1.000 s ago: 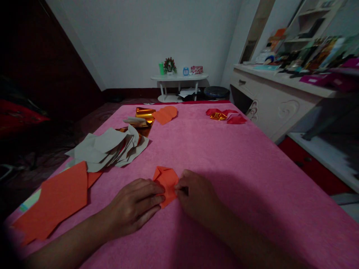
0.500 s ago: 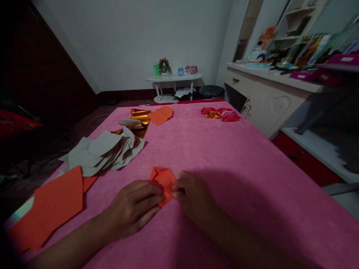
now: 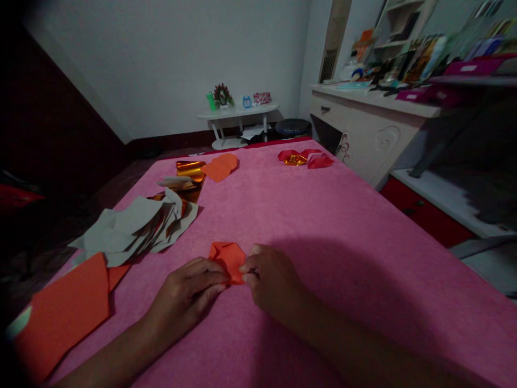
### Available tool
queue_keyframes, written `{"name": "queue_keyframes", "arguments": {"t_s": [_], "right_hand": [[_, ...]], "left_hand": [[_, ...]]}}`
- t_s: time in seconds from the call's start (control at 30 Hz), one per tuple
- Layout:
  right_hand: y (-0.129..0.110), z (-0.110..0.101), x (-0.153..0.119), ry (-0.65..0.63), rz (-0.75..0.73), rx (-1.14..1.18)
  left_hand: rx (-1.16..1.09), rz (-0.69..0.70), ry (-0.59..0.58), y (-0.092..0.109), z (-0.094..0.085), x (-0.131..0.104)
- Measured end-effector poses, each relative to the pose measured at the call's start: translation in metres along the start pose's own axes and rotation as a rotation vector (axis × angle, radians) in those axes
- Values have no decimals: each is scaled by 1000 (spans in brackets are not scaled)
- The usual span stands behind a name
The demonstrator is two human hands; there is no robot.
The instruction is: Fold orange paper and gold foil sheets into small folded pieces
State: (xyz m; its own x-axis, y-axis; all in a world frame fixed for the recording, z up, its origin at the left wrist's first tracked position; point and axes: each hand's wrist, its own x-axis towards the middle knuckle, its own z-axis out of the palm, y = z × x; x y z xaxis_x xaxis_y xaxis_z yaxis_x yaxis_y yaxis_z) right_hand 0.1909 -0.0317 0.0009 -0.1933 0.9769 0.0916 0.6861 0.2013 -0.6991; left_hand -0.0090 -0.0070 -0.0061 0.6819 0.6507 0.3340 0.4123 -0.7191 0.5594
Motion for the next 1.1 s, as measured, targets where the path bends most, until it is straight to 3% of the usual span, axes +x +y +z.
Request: {"name": "queue_keyframes", "arguments": {"t_s": [0.2, 0.53, 0.83, 1.1], "right_hand": [[-1, -1, 0, -8, 0, -33], [4, 4, -1, 16, -39, -81], [5, 5, -3, 31, -69, -96], [7, 5, -1, 2, -52, -77]], "left_hand": [[-75, -100, 9, 3, 1, 3], [-17, -252, 34, 4, 4, 9], [-58, -247, -2, 4, 2, 13], [37, -196, -42, -2, 6, 5]]}}
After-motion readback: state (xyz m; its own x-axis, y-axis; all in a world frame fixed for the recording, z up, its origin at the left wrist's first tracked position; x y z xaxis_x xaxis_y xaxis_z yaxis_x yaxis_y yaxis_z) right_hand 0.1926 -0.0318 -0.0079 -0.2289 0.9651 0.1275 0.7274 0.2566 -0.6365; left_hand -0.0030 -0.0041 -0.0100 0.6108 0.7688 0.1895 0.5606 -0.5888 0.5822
